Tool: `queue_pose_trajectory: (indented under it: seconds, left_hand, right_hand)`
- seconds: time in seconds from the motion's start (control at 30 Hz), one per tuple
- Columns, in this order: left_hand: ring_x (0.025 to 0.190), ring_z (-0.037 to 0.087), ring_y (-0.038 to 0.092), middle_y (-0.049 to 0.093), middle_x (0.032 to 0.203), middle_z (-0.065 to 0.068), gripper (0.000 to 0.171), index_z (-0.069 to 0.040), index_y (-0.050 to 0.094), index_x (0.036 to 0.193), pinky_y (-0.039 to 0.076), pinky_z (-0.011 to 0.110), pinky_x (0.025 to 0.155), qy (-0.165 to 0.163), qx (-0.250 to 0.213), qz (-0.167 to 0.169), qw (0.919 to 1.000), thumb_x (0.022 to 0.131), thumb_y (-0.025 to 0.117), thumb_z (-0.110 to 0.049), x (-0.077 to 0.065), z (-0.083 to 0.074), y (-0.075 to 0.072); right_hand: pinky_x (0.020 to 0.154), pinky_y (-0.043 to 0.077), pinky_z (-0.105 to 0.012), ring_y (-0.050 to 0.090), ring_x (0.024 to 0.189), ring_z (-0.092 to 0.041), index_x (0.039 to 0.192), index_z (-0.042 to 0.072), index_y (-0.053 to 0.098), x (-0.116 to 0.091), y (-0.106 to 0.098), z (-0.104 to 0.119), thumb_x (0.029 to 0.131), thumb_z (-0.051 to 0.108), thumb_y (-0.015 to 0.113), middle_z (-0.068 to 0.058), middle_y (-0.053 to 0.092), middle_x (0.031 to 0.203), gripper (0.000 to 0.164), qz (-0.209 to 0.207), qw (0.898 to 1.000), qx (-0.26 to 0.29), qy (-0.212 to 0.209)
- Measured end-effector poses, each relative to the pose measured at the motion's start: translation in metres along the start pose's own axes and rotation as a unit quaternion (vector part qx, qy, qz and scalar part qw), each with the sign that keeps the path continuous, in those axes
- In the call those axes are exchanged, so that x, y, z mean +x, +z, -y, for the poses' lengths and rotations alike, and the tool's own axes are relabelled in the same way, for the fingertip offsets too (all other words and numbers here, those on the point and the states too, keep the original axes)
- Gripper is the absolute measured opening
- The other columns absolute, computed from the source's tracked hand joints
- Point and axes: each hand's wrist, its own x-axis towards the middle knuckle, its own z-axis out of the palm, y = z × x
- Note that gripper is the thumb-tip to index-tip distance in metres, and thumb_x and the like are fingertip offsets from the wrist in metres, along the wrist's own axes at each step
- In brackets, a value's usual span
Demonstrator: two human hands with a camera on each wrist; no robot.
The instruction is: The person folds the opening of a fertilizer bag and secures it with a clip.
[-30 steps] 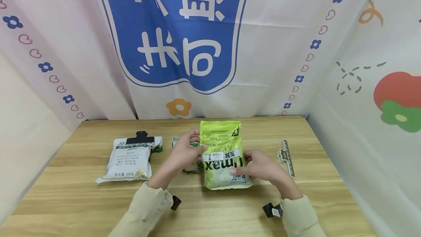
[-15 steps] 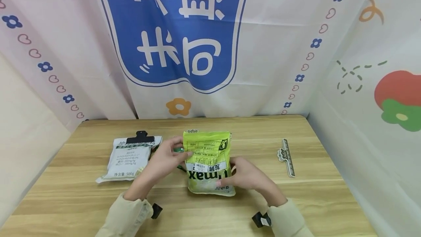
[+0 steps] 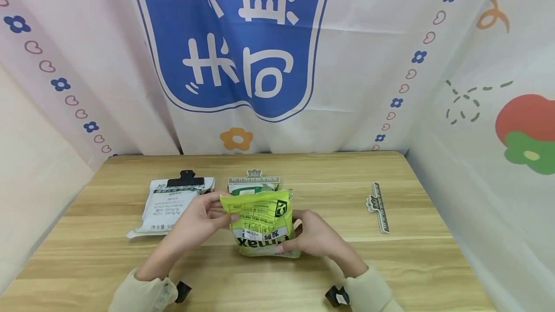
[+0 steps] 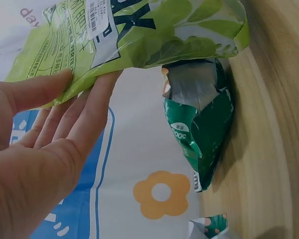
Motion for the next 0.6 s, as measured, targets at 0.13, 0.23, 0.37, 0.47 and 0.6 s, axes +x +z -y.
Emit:
queue_pose_trajectory:
  seconds: [0.13,0.23,0.37,0.47,0.6]
  left_hand:
    - [0.099,0.024,0.079,0.08,0.114,0.015,0.026,-0.004,0.069,0.115,0.065,0.033,0.087,-0.006,-0.001,0.007,1.0,0.09,0.078,-0.006,-0.005,0.002,-0.005]
    - [0.097,0.022,0.079,0.081,0.109,0.012,0.026,-0.005,0.069,0.114,0.065,0.033,0.087,-0.013,-0.005,0.012,0.9998,0.09,0.079,-0.007,-0.008,0.005,-0.006]
    - [0.096,0.022,0.078,0.079,0.108,0.013,0.026,-0.004,0.069,0.113,0.065,0.031,0.087,-0.003,-0.007,0.03,0.9995,0.09,0.079,-0.008,-0.009,0.007,-0.007]
    - [0.096,0.023,0.078,0.078,0.109,0.016,0.025,-0.003,0.07,0.112,0.065,0.03,0.086,0.012,0.004,0.044,0.999,0.09,0.079,-0.007,-0.009,0.008,-0.006]
    - [0.098,0.024,0.077,0.077,0.112,0.017,0.025,-0.004,0.07,0.113,0.065,0.029,0.086,0.02,0.017,0.052,0.9983,0.09,0.079,-0.007,-0.009,0.008,-0.006]
  right_hand:
    - [0.077,0.062,-0.028,0.07,0.092,-0.019,0.127,0.011,0.068,0.0,0.003,-0.001,0.075,0.021,0.095,-0.004,0.075,0.11,0.06,-0.01,0.999,-0.032,-0.019]
    - [0.08,0.061,-0.028,0.07,0.093,-0.02,0.125,0.014,0.069,0.001,0.007,-0.003,0.074,0.022,0.095,-0.003,0.076,0.109,0.058,-0.013,0.998,-0.047,-0.027]
    - [0.083,0.062,-0.027,0.071,0.096,-0.019,0.126,0.014,0.067,0.001,0.012,-0.006,0.074,0.021,0.096,-0.003,0.076,0.111,0.06,0.0,0.998,-0.05,-0.039]
    - [0.085,0.063,-0.026,0.071,0.099,-0.018,0.131,0.014,0.064,0.0,0.013,-0.008,0.075,0.021,0.095,-0.004,0.075,0.116,0.065,0.016,0.997,-0.054,-0.055]
    - [0.088,0.063,-0.028,0.071,0.103,-0.016,0.136,0.012,0.061,-0.004,0.008,-0.006,0.079,0.024,0.093,-0.005,0.074,0.122,0.066,0.024,0.996,-0.054,-0.071]
